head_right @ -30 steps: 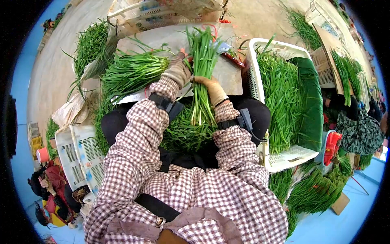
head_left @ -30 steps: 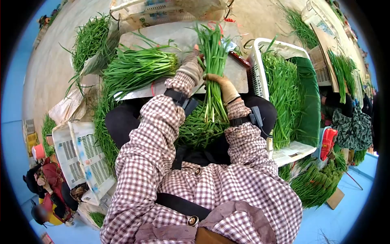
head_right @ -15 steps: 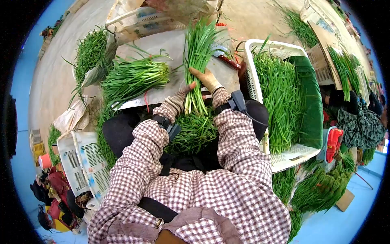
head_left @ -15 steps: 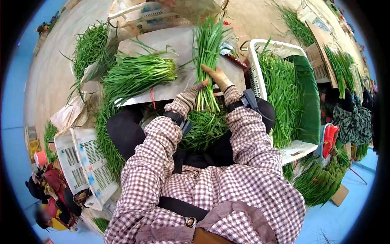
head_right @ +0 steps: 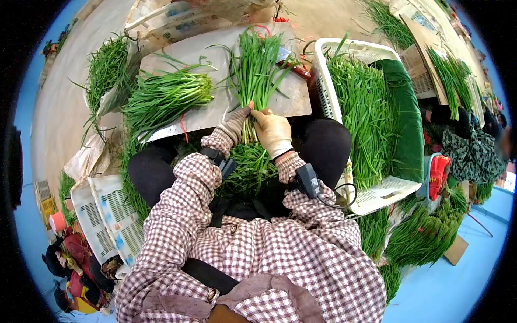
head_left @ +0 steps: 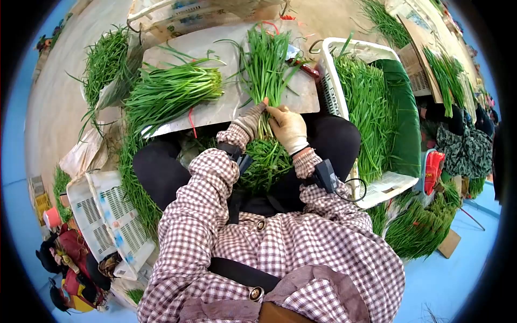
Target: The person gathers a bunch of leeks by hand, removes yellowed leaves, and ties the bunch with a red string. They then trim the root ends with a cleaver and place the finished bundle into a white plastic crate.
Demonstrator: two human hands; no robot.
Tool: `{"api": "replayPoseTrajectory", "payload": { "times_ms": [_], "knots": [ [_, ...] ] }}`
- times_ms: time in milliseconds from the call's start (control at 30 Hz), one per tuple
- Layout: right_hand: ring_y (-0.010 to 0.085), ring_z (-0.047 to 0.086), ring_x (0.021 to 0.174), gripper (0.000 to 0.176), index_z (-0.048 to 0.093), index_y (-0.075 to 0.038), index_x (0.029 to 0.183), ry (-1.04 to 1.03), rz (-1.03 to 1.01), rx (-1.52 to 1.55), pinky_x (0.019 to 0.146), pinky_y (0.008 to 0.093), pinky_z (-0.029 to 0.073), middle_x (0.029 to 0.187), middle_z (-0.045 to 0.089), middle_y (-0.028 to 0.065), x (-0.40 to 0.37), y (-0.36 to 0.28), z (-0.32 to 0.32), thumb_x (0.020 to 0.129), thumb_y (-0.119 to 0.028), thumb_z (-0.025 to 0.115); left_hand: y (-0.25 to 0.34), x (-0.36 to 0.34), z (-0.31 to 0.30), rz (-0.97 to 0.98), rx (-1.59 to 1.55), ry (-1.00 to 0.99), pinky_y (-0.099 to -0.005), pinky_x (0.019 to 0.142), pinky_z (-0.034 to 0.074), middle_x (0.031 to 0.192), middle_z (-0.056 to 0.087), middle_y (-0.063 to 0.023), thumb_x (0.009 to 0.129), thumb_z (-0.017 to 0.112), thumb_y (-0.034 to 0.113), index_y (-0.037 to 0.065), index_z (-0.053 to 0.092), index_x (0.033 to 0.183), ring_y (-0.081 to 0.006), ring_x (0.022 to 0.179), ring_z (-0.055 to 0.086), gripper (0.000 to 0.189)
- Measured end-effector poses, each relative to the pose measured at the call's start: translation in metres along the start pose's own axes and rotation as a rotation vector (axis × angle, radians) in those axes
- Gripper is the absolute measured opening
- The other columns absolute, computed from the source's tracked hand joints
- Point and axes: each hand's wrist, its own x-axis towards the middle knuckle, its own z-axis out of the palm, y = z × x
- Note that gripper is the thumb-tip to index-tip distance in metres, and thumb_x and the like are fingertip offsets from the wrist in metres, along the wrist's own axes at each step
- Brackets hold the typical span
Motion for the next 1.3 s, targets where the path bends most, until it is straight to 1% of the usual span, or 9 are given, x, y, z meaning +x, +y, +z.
{"api": "replayPoseTrajectory", "payload": {
  "times_ms": [333, 433, 633, 833, 900, 1067, 1167, 1233, 1300],
  "knots": [
    [0.0331, 0.060, 0.071, 0.013, 0.062, -0.011, 0.085, -0.219, -0.135, -0.116, 0.063, 0.0437, 0.047, 0.082, 0.060, 0.0113, 0.011, -0.003, -0.005, 0.079, -0.021, 0.058, 0.004, -0.023, 0.019, 0.167, 0.197, 0.404, -0.0437, 0.058, 0.053, 0.084, 0.063, -0.0177, 0.083, 0.062, 0.038, 0.001, 0.056, 0.104, -0.0324, 0.067, 0.062, 0.042],
    [0.0323, 0.059, 0.064, 0.009, 0.061, -0.009, 0.079, -0.351, -0.251, -0.084, 0.058, 0.0412, 0.047, 0.074, 0.059, 0.0109, -0.006, -0.023, -0.026, 0.077, -0.018, 0.060, 0.003, -0.001, -0.015, -0.003, -0.244, -0.001, -0.0494, 0.059, 0.053, 0.079, 0.063, -0.0198, 0.084, 0.062, 0.036, 0.002, 0.056, 0.098, -0.0366, 0.066, 0.062, 0.037],
    [0.0233, 0.062, 0.079, 0.021, 0.063, -0.009, 0.096, -0.825, -0.375, 0.488, 0.068, 0.0324, 0.050, 0.087, 0.064, 0.0082, -0.048, -0.050, -0.069, 0.076, -0.016, 0.065, 0.013, -0.011, -0.024, 0.033, -0.048, 0.104, -0.0447, 0.061, 0.053, 0.080, 0.062, -0.0175, 0.084, 0.055, 0.051, 0.000, 0.055, 0.103, -0.0308, 0.069, 0.061, 0.055],
    [0.0158, 0.056, 0.083, 0.042, 0.051, -0.001, 0.117, 0.329, 0.620, 1.099, 0.074, 0.0281, 0.045, 0.098, 0.058, 0.0061, -0.034, 0.003, 0.004, 0.089, -0.032, 0.056, 0.008, -0.017, -0.018, 0.172, 0.030, -0.034, -0.0407, 0.064, 0.055, 0.085, 0.064, -0.0138, 0.069, 0.066, 0.060, 0.000, 0.057, 0.102, -0.0269, 0.073, 0.063, 0.069],
    [0.0137, 0.053, 0.092, 0.046, 0.039, -0.003, 0.129, 0.458, 0.746, 1.160, 0.079, 0.0249, 0.043, 0.110, 0.053, 0.0069, -0.033, -0.010, 0.029, 0.096, -0.034, 0.043, 0.003, -0.006, -0.022, 0.069, -0.041, -0.054, -0.0438, 0.062, 0.056, 0.087, 0.065, -0.0136, 0.061, 0.074, 0.057, 0.003, 0.058, 0.099, -0.0262, 0.074, 0.065, 0.068],
    [0.0186, 0.049, 0.104, 0.045, 0.036, -0.001, 0.131, 0.697, 0.540, 0.745, 0.091, 0.0305, 0.040, 0.117, 0.047, 0.0098, -0.009, -0.006, 0.072, 0.096, -0.030, 0.042, -0.018, -0.032, 0.043, 0.066, -0.118, -0.055, -0.0337, 0.074, 0.054, 0.089, 0.066, -0.0123, 0.076, 0.072, 0.031, -0.002, 0.059, 0.099, -0.0222, 0.081, 0.064, 0.042],
    [0.0226, 0.042, 0.115, 0.050, 0.031, 0.001, 0.133, 0.745, 0.585, 1.242, 0.098, 0.0339, 0.035, 0.123, 0.043, 0.0130, -0.011, -0.013, 0.048, 0.096, -0.032, 0.040, -0.018, -0.005, 0.016, 0.077, -0.237, -0.136, -0.0330, 0.074, 0.053, 0.083, 0.064, -0.0107, 0.078, 0.071, 0.020, 0.001, 0.058, 0.093, -0.0217, 0.078, 0.063, 0.028],
    [0.0225, 0.043, 0.113, 0.049, 0.030, 0.001, 0.133, 0.811, 0.440, 1.118, 0.098, 0.0325, 0.035, 0.120, 0.043, 0.0123, -0.024, -0.009, 0.051, 0.096, -0.030, 0.041, -0.014, 0.002, 0.011, 0.132, -0.276, -0.326, -0.0315, 0.074, 0.053, 0.087, 0.062, -0.0102, 0.080, 0.070, 0.026, 0.000, 0.054, 0.093, -0.0200, 0.080, 0.062, 0.033],
    [0.0223, 0.044, 0.112, 0.045, 0.034, 0.001, 0.130, 0.675, 0.468, 0.888, 0.097, 0.0315, 0.035, 0.118, 0.045, 0.0124, -0.020, -0.010, 0.064, 0.097, -0.028, 0.040, -0.016, -0.001, 0.014, 0.048, -0.153, -0.107, -0.0326, 0.071, 0.053, 0.079, 0.062, -0.0083, 0.078, 0.071, 0.018, 0.003, 0.056, 0.091, -0.0195, 0.074, 0.061, 0.025]
  ]
}}
